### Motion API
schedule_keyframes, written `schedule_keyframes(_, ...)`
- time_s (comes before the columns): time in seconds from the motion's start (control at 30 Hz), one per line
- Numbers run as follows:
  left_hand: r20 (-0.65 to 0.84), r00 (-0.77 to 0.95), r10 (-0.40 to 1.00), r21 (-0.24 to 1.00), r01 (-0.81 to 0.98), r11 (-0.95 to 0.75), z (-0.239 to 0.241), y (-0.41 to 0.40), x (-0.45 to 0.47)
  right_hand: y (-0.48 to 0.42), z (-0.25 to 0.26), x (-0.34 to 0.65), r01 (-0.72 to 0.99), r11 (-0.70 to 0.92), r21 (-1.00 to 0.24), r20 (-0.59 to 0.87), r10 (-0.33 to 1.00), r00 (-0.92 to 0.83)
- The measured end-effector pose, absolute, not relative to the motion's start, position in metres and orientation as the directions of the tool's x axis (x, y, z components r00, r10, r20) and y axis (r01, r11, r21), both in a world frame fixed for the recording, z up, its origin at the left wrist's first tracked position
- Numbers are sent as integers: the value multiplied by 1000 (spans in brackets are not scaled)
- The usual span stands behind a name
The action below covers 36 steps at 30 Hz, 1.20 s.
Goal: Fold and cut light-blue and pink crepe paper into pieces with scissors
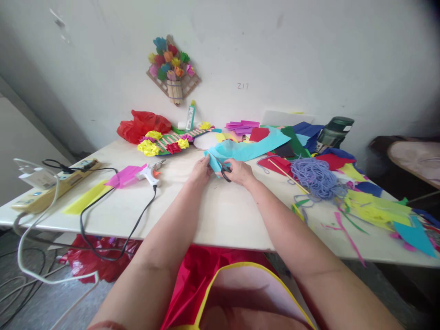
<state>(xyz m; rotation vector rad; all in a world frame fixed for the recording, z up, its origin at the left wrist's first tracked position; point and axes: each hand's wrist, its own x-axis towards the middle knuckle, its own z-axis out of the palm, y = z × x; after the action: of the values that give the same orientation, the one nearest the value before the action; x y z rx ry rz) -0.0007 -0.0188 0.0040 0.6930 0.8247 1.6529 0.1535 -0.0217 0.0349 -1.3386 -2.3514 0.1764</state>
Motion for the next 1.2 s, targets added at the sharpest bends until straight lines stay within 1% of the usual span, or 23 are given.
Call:
schedule_keyframes(0.3, 16, -209, 978, 808, -573, -136, 5, -20, 3, -23, 35, 152, 796, 522, -306, 307, 846, -436)
schedule_keyframes(0.5, 31, -218, 975, 813, -563, -152, 4, -19, 3, -22, 33, 152, 784, 519, -340, 310, 849, -427)
schedule_keyframes(0.97, -1, -233, 972, 805, -577, -138, 8, -22, 4, -21, 31, 150, 769, 514, -381, 296, 855, -425)
schedule_keyframes(1.2, 10, -214, 977, 792, -595, -138, 6, -21, 3, -16, 27, 149, 760, 514, -399, 300, 856, -422)
